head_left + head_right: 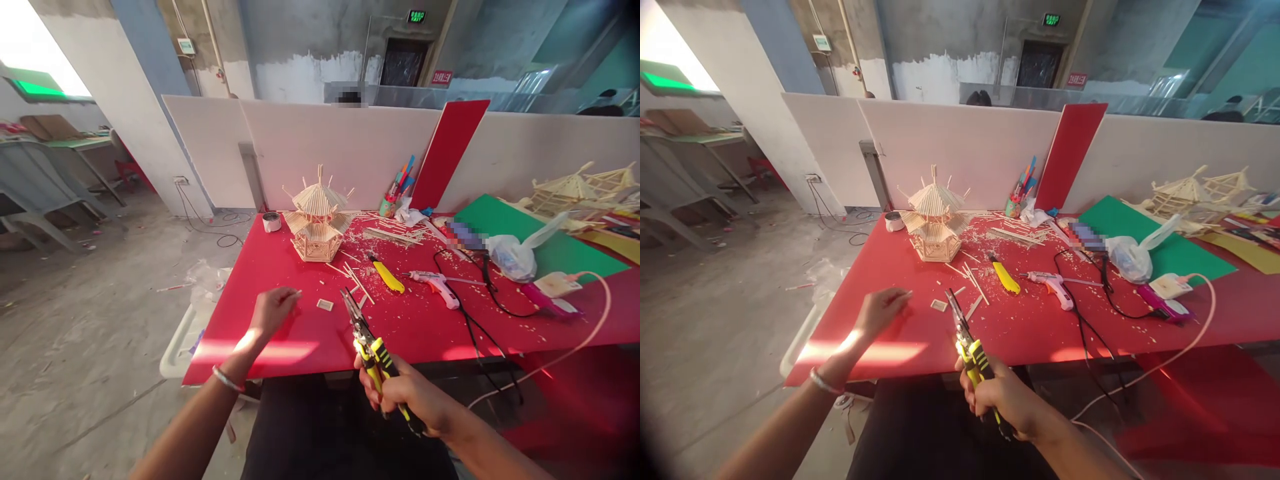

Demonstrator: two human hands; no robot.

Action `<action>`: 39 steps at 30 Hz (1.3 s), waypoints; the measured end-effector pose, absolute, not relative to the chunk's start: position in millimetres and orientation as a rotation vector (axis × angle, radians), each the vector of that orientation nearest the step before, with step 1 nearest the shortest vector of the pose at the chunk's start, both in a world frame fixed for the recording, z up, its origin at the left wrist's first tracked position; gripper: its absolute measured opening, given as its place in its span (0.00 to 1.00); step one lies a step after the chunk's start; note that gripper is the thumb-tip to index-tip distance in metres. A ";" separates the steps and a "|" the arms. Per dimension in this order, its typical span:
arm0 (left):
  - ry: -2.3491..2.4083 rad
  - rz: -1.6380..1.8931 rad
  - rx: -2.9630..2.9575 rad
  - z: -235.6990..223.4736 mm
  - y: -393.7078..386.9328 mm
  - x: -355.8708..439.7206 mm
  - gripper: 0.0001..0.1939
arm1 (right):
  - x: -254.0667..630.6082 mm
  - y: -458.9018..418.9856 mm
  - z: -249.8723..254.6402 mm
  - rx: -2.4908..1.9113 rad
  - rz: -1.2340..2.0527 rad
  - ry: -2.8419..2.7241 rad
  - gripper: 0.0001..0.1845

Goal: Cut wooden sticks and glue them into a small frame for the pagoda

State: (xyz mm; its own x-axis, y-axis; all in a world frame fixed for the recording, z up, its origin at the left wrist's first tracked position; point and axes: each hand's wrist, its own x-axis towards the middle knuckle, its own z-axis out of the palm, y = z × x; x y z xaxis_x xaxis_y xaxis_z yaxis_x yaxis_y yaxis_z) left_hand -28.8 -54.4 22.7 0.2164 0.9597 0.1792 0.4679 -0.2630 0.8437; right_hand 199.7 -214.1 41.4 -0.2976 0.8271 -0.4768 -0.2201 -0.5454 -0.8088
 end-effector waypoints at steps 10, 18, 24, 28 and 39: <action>0.856 0.958 1.741 26.4 -43.7 -11.9 0.29 | 199.1 -209.8 39.2 -0.638 2.473 -0.545 0.34; 0.654 0.775 1.393 54.3 -92.0 -1.3 0.20 | 204.4 -221.5 48.7 -0.607 2.477 -0.704 0.35; 0.812 0.804 1.395 57.2 -111.6 3.1 0.19 | 219.1 -229.9 47.8 -1.587 1.259 -1.470 0.34; 0.800 0.766 1.543 60.4 -119.4 9.3 0.15 | 221.6 -230.2 35.8 -1.772 0.720 -1.755 0.39; 0.888 0.743 1.707 64.9 -122.6 15.8 0.13 | 222.6 -232.2 29.5 -1.817 0.537 -1.904 0.38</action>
